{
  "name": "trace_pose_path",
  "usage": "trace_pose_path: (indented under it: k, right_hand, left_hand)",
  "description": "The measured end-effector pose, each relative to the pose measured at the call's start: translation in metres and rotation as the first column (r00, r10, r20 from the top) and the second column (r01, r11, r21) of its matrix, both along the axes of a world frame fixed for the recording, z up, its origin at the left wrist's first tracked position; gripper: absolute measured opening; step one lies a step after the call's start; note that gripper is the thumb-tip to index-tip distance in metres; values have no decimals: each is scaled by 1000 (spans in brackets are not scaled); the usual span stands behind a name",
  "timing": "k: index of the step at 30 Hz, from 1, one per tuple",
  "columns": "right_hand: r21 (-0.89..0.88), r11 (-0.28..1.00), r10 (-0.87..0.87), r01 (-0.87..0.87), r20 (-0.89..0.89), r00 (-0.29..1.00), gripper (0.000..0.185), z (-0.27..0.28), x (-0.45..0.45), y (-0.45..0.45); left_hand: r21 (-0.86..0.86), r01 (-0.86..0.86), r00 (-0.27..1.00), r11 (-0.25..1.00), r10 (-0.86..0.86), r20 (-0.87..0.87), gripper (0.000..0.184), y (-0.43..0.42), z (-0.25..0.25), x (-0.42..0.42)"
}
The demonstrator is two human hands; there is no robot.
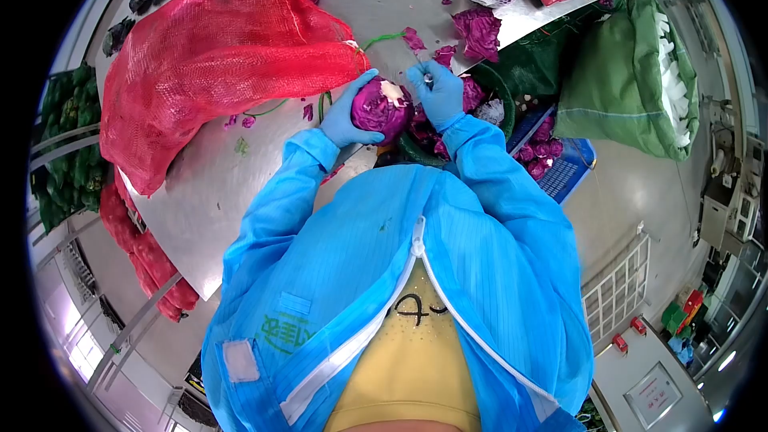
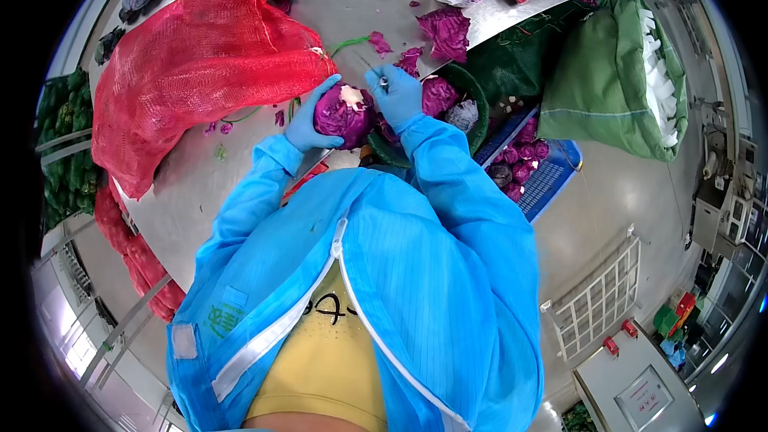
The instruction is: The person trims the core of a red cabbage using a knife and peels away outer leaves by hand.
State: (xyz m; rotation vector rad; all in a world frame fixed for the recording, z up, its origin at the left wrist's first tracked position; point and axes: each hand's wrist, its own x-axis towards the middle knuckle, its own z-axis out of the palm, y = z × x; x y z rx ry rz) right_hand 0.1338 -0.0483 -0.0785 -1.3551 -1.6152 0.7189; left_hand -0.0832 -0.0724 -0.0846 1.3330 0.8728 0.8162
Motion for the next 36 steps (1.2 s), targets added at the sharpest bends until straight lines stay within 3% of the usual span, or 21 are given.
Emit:
trace_pose_path:
  k: [3,4,6,7,8,10,12,15,16,19,20,21,22,24,25,26,28,29,31,34,36]
  right_hand:
    - [-267,963,21,-23,-12,1000,25,0,13,2]
    - [-265,964,18,-20,-9,1000,25,1,17,-1]
    - [-159,956,175,-246,-365,915,44,8,21,-13]
    - [-150,927,311,-342,-197,930,60,13,29,-15]
    - [-155,927,310,-343,-200,929,60,14,28,-17]
    - [-202,864,468,-461,-12,884,57,15,29,-15]
    - [-111,881,465,-459,32,885,48,11,27,-12]
    - [40,829,400,-558,654,642,27,16,27,-8]
    - [41,830,398,-557,655,642,27,17,27,-10]
    - [102,846,374,-522,584,720,23,13,18,-16]
    - [133,938,270,-320,297,916,21,10,11,-19]
    - [90,990,108,-107,-15,994,19,7,8,-20]
    - [89,990,112,-110,-13,994,19,5,10,-20]
    - [-202,976,-110,80,-142,984,19,5,13,-12]
    - [-244,969,-68,43,-93,993,30,-10,20,-8]
    - [-238,970,-72,49,-93,993,30,-4,22,-8]
    - [-428,894,-86,130,120,989,43,10,27,-16]
    - [-486,871,-41,70,71,997,51,7,32,-19]
    - [-473,881,21,5,49,999,47,-14,35,-31]
    - [-484,869,117,-106,-7,993,41,-14,31,-47]
    - [-482,854,207,-196,-31,978,47,3,18,-54]
  left_hand:
    - [-66,-8,1000,998,8,-1,117,-3,5,5]
    - [-64,-6,1000,998,6,1,117,-2,3,5]
    - [-95,-6,999,995,10,49,118,-4,0,5]
    - [-101,-10,999,995,15,49,118,-5,-2,4]
    - [-92,7,999,996,-3,43,118,-3,1,3]
    - [-76,27,999,997,-24,39,119,1,2,3]
    - [-75,68,998,995,-66,22,118,0,3,0]
    - [-73,86,995,994,-89,-41,117,2,9,-1]
    - [-72,87,995,994,-90,-40,117,2,8,-1]
    - [-160,77,995,984,-67,68,117,2,6,-4]
    - [-73,85,996,994,-85,0,118,3,5,-4]
    - [13,97,993,995,-95,-67,118,3,4,-4]
    - [12,93,994,996,-92,-64,118,2,2,-3]
    - [74,120,987,990,-112,-114,119,-1,2,-3]
    - [78,125,986,989,-115,-117,119,-1,3,-4]
    - [55,105,990,993,-99,-101,119,-3,5,-3]
    - [32,86,993,996,-83,-80,119,-8,8,1]
    - [7,42,997,999,-42,-62,118,-12,10,2]
    - [-20,-1,999,1000,0,-47,118,-17,12,2]
    - [93,-23,984,995,39,-172,117,-23,15,-2]
    - [132,-34,959,991,70,-276,118,-26,19,-6]
